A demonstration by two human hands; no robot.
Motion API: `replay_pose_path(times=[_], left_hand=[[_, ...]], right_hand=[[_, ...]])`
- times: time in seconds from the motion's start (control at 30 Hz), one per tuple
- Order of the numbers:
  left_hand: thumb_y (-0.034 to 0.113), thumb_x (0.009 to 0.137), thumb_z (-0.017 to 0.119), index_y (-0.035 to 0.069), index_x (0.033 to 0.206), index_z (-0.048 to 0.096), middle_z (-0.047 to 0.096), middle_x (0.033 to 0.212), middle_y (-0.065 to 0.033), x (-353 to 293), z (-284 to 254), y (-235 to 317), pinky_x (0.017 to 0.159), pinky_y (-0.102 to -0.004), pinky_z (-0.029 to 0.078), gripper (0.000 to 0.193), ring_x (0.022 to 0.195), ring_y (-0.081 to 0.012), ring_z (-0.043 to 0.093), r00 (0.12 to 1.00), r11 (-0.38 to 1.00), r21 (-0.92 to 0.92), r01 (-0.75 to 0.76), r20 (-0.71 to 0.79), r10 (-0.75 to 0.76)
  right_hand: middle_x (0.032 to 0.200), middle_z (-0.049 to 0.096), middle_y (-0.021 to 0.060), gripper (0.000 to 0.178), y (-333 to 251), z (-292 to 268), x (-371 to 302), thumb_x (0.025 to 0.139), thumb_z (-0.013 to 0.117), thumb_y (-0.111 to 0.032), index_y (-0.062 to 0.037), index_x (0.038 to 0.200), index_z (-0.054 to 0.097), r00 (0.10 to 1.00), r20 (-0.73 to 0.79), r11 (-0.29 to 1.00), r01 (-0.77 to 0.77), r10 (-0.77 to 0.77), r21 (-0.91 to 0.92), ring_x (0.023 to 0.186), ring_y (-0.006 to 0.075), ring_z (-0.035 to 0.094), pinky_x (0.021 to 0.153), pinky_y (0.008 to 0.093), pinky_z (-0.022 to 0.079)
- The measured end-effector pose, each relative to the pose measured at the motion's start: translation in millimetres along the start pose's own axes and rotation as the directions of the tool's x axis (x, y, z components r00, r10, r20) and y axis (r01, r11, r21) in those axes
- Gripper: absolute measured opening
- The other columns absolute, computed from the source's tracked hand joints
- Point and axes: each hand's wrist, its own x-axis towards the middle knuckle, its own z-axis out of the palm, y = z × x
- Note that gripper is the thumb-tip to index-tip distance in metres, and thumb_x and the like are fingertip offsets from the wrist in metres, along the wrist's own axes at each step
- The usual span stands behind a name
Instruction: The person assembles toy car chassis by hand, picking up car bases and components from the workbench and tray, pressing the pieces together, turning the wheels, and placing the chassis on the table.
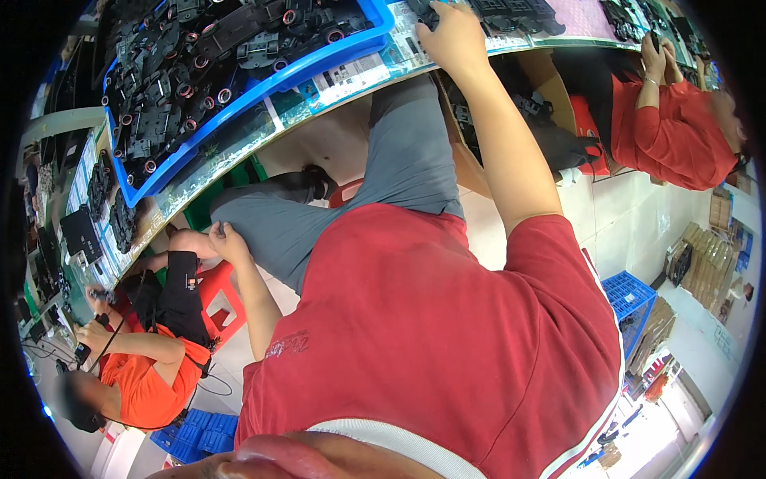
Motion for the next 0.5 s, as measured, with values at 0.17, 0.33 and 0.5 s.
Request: replay_pose_path(times=[0.17,0.33,0.5], left_hand=[[0.013,0.092,0.065,-0.002,0.111,0.062,0.055,0.121,-0.019,28,6,-30,0.093,-0.0365,0.047,0.024,0.105,-0.0286,0.058,1.0,0.999,-0.052,0.005,-0.009,-0.006],[0.013,0.091,0.065,-0.002,0.104,0.063,0.059,0.111,-0.0181,45,12,-36,0.095,-0.0372,0.045,0.02,0.104,-0.029,0.058,0.997,0.992,-0.12,0.033,0.08,-0.023],[0.012,0.089,0.066,-0.003,0.098,0.063,0.061,0.105,-0.0179,43,15,-28,0.085,-0.0364,0.047,0.017,0.093,-0.0273,0.059,0.999,1.0,-0.009,-0.025,0.027,0.025]], right_hand=[[0.113,0.067,0.0241,0.045,30,-45,3,0.075,0.08,-0.017,0.0026,0.114,0.07,0.978,-0.21,0.999,0.029,-0.018,0.046,0.106,0.0395,0.065,0.093,0.0429,0.052],[0.117,0.065,0.0252,0.047,68,-56,12,0.076,0.079,-0.017,0.0028,0.118,0.069,0.997,-0.079,0.99,-0.027,0.016,-0.136,0.11,0.0402,0.063,0.097,0.0429,0.05],[0.121,0.064,0.0255,0.047,72,-52,9,0.079,0.078,-0.018,0.0026,0.12,0.069,0.999,-0.039,0.987,-0.022,0.016,-0.157,0.113,0.0412,0.062,0.099,0.0424,0.049]])
